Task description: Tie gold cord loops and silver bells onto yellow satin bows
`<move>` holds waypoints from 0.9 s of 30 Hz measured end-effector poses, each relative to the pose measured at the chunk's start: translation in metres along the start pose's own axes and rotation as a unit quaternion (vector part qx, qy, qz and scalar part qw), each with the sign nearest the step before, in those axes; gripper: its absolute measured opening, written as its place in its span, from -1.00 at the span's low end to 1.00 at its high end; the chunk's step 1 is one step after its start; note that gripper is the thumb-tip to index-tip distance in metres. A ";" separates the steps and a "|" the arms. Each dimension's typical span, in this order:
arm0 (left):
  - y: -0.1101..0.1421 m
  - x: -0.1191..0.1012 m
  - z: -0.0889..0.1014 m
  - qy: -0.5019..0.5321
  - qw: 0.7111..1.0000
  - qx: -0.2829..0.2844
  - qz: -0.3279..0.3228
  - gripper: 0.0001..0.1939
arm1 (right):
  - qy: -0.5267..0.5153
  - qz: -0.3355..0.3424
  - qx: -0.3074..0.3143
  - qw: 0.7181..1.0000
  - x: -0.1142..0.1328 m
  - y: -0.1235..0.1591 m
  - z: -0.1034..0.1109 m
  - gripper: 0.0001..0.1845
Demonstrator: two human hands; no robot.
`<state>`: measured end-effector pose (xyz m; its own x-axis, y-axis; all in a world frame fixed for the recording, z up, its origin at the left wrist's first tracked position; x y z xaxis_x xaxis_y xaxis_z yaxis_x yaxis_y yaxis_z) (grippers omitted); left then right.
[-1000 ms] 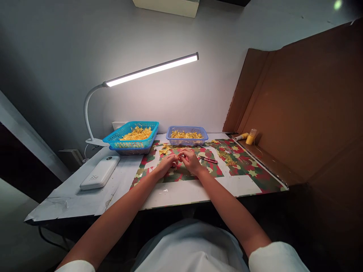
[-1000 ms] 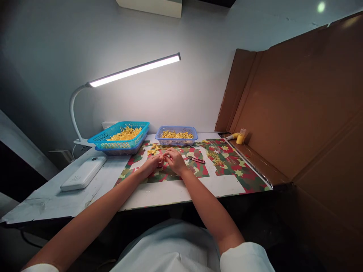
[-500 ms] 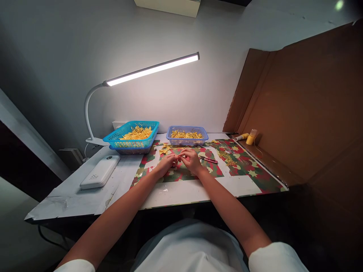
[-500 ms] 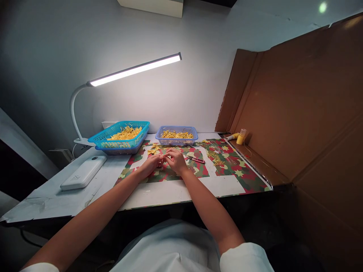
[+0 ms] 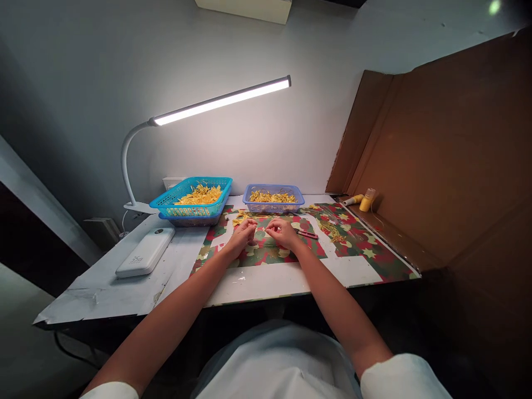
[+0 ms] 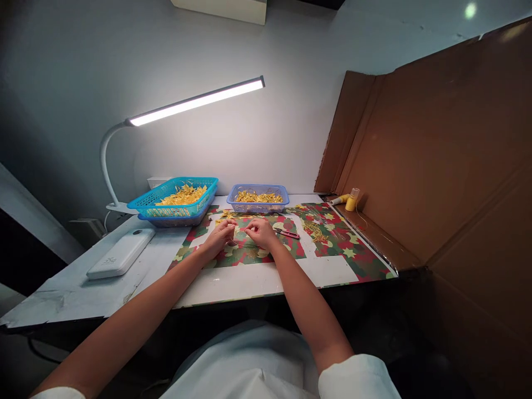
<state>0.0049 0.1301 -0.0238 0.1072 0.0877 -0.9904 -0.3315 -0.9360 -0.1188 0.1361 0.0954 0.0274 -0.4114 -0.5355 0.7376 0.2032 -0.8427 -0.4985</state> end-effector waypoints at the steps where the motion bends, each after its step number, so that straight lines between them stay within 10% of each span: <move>1: 0.000 -0.001 0.000 -0.002 1.000 -0.002 -0.002 -0.78 | -0.003 -0.013 0.019 1.000 -0.003 0.001 -0.003 -0.89; 18: 0.004 -0.011 -0.006 -0.038 0.998 0.015 -0.037 -0.71 | -0.138 -0.115 0.057 0.982 -0.024 -0.011 -0.044 -0.85; 27: 0.001 -0.006 0.003 -0.071 0.997 -0.014 -0.032 -0.79 | -0.202 -0.152 0.043 0.967 -0.023 -0.003 -0.030 -0.84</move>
<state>0.0006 0.1294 -0.0183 -0.0076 0.1925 -0.9813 -0.3020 -0.9359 -0.1813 0.1176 0.1119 -0.0015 -0.0871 -0.2256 0.9703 0.2078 -0.9567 -0.2037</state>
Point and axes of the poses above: each hand's wrist, its own y-axis away from the middle knuckle, its own z-axis out of the back of the hand, x = y × z, the point moved 9 cm from there along -y, towards the middle knuckle, and after that the axes turned 2 degrees about -y, right-handed, at the moved point
